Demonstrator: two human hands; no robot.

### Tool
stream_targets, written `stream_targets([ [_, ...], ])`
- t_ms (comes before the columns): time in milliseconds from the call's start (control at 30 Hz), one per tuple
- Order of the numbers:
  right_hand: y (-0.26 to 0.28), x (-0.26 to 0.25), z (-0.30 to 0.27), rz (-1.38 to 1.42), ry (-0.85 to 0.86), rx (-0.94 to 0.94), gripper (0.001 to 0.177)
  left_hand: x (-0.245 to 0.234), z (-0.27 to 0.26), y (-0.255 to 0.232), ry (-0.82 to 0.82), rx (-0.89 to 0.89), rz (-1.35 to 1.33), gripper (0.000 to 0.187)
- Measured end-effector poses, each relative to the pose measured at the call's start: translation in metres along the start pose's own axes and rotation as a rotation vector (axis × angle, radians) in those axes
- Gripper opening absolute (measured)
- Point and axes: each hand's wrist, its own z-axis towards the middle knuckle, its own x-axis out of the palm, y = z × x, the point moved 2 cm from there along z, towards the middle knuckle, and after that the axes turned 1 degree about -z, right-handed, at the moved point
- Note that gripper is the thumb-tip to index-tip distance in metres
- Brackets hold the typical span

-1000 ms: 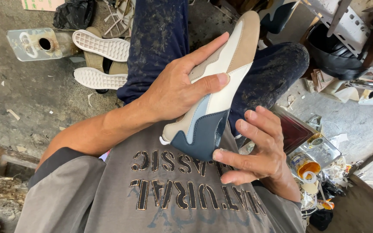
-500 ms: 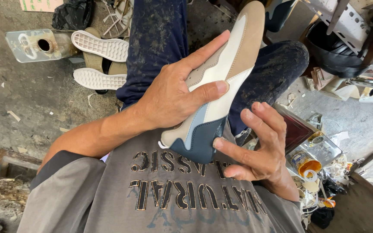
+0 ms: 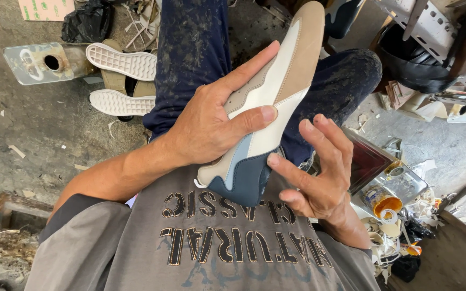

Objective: The person holds a multi-colored shoe and repeatedly rubs its upper and sole with their hands. They rotate the shoe to access different sides and continue rubbing the surface throughout the clip.

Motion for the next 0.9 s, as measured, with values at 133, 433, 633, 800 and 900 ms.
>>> stream_targets([
  [133, -0.004, 0.002, 0.002, 0.017, -0.025, 0.023, 0.054, -0.002, 0.000, 0.001, -0.001, -0.008, -0.025, 0.067],
  [433, -0.050, 0.070, -0.002, 0.993, -0.645, 0.682, 0.053, 0.012, 0.016, 0.029, -0.208, 0.280, -0.326, 0.088],
  [633, -0.104, 0.086, 0.048, 1.217, -0.907, 0.790, 0.067, 0.015, 0.060, 0.118, -0.047, 0.535, -1.166, 0.081],
  [800, -0.140, 0.047, 0.081, 1.174, -0.912, 0.708, 0.066, 0.004, 0.063, 0.057, 0.306, -0.146, -1.456, 0.050],
  [900, -0.152, 0.029, 0.082, 1.051, -0.701, 0.636, 0.059, 0.011, 0.067, 0.086, 0.247, -0.288, -1.476, 0.046],
])
